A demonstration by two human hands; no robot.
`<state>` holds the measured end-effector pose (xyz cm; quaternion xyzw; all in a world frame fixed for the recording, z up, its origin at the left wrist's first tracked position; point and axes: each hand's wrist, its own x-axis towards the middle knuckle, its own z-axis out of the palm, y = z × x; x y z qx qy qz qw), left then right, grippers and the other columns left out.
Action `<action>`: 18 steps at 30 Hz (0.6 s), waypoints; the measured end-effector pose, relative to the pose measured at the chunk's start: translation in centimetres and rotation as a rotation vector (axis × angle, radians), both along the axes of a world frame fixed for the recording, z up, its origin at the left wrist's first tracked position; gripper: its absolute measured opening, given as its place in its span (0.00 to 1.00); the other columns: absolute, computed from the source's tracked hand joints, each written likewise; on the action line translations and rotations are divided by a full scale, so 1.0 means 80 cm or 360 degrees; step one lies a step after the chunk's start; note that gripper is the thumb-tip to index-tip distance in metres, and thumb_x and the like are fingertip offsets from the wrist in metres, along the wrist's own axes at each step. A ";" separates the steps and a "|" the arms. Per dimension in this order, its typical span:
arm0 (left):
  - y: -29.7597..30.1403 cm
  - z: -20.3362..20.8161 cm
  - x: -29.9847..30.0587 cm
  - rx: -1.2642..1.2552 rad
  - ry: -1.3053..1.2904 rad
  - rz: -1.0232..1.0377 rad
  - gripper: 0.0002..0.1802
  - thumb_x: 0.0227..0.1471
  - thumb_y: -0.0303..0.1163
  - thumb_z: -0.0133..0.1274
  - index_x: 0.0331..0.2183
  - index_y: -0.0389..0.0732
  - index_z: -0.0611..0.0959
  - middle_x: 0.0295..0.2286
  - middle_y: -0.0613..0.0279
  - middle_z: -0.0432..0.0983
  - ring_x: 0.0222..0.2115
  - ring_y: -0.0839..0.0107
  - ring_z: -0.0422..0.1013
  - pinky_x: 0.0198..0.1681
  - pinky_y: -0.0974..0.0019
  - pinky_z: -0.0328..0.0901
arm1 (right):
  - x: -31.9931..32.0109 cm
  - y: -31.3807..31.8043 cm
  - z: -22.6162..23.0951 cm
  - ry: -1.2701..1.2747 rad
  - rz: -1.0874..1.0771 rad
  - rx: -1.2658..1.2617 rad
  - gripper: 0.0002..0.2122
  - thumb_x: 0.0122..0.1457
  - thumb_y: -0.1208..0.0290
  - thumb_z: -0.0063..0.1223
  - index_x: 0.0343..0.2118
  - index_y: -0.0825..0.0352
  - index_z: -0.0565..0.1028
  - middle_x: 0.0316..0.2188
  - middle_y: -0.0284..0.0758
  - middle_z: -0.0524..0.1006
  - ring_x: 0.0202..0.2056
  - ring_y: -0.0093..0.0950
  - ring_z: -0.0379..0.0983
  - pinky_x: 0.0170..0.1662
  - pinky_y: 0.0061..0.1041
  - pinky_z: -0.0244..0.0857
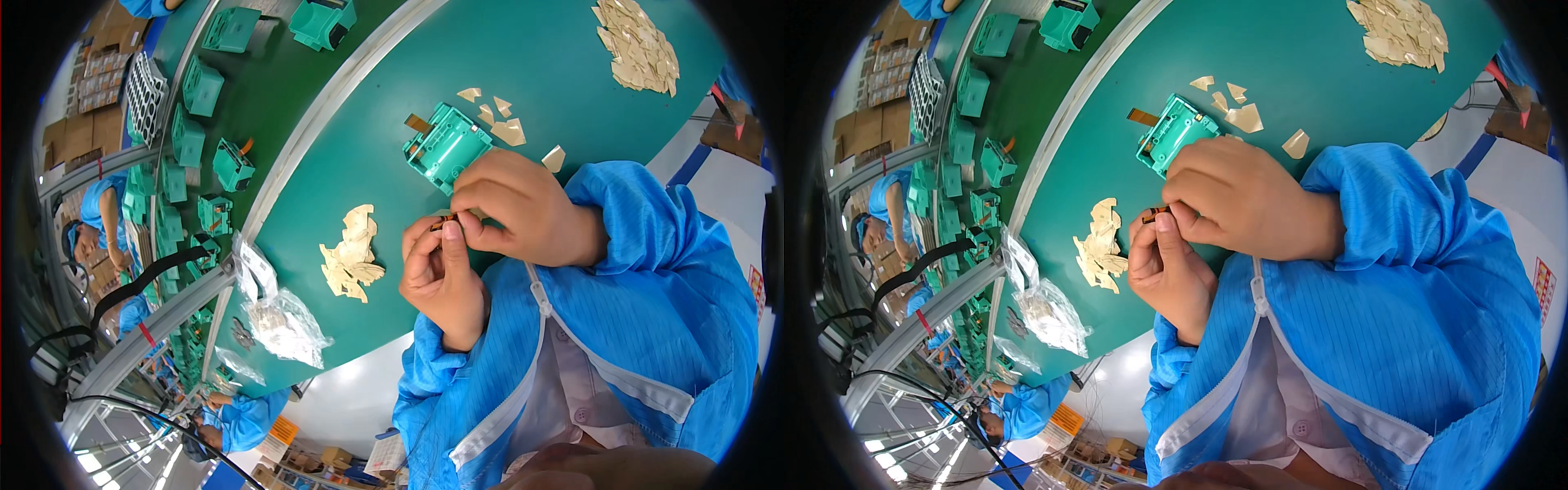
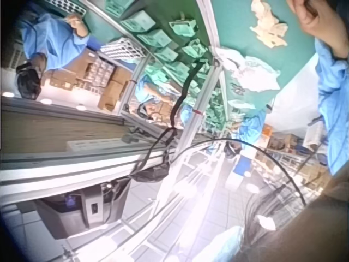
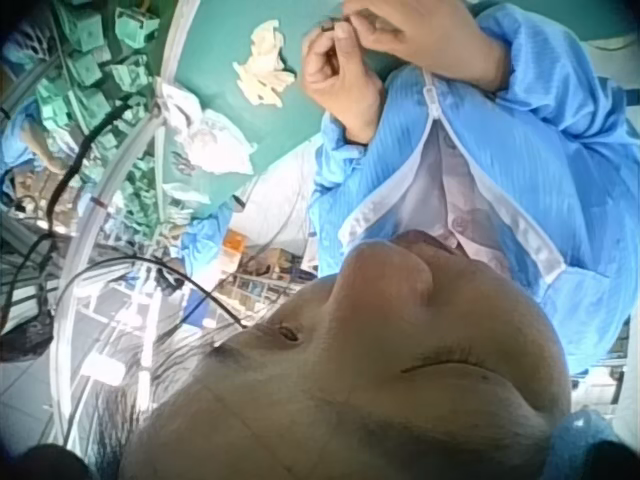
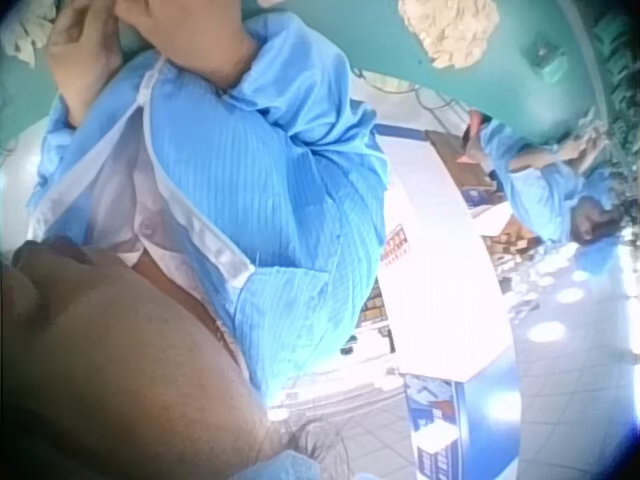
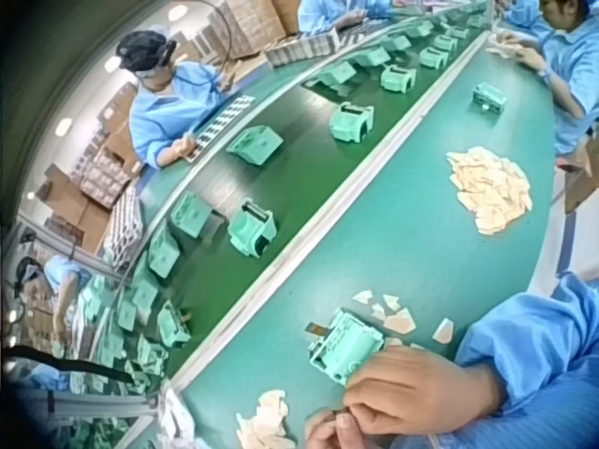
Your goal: The person assembles electronic components into a green plastic housing by hand on a factory assembly line.
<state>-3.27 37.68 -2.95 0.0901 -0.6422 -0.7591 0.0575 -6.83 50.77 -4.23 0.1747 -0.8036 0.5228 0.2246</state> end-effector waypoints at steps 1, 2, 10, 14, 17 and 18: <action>0.000 0.001 0.000 0.0000 0.0001 -0.0003 0.04 0.59 0.20 0.51 0.35 0.29 0.79 0.38 0.56 0.75 0.38 0.72 0.73 0.45 0.69 0.69 | 0.000 0.002 0.001 0.0001 -0.0003 0.0000 0.09 0.45 0.77 0.61 0.30 0.67 0.74 0.30 0.37 0.74 0.30 0.34 0.72 0.33 0.31 0.66; -0.002 0.002 0.000 -0.0004 0.0020 -0.0046 0.04 0.59 0.19 0.51 0.35 0.29 0.79 0.38 0.56 0.75 0.38 0.71 0.73 0.45 0.69 0.68 | 0.001 0.004 0.004 -0.0227 0.0083 -0.0202 0.08 0.46 0.78 0.60 0.29 0.67 0.73 0.29 0.37 0.73 0.30 0.32 0.72 0.33 0.30 0.66; -0.044 0.015 -0.011 -0.0512 0.0244 -0.0474 0.07 0.54 0.20 0.57 0.38 0.34 0.81 0.42 0.54 0.73 0.42 0.65 0.71 0.47 0.63 0.67 | -0.001 0.058 -0.006 -0.0603 0.0186 -0.0416 0.05 0.49 0.80 0.53 0.27 0.69 0.69 0.25 0.33 0.69 0.27 0.24 0.66 0.33 0.21 0.63; -0.060 0.038 -0.033 -0.1659 0.0841 -0.0571 0.27 0.34 0.42 0.71 0.40 0.44 0.86 0.42 0.58 0.73 0.42 0.59 0.69 0.45 0.59 0.64 | 0.001 0.078 0.001 -0.1219 0.0818 -0.0775 0.09 0.65 0.70 0.51 0.30 0.70 0.70 0.32 0.33 0.71 0.33 0.23 0.67 0.40 0.24 0.62; -0.051 0.047 -0.048 -0.1873 0.1050 -0.0641 0.28 0.34 0.47 0.70 0.39 0.45 0.86 0.40 0.59 0.73 0.41 0.59 0.70 0.46 0.58 0.64 | 0.000 0.078 0.018 -0.1604 0.1134 -0.0986 0.10 0.66 0.67 0.51 0.33 0.70 0.74 0.34 0.33 0.73 0.38 0.23 0.69 0.45 0.25 0.63; -0.047 0.046 -0.053 -0.1910 0.1150 -0.0668 0.27 0.35 0.49 0.69 0.39 0.46 0.86 0.40 0.60 0.74 0.41 0.60 0.70 0.47 0.56 0.63 | 0.001 0.078 0.013 -0.1602 0.1129 -0.0985 0.10 0.66 0.67 0.51 0.33 0.70 0.74 0.34 0.33 0.73 0.38 0.23 0.69 0.45 0.25 0.63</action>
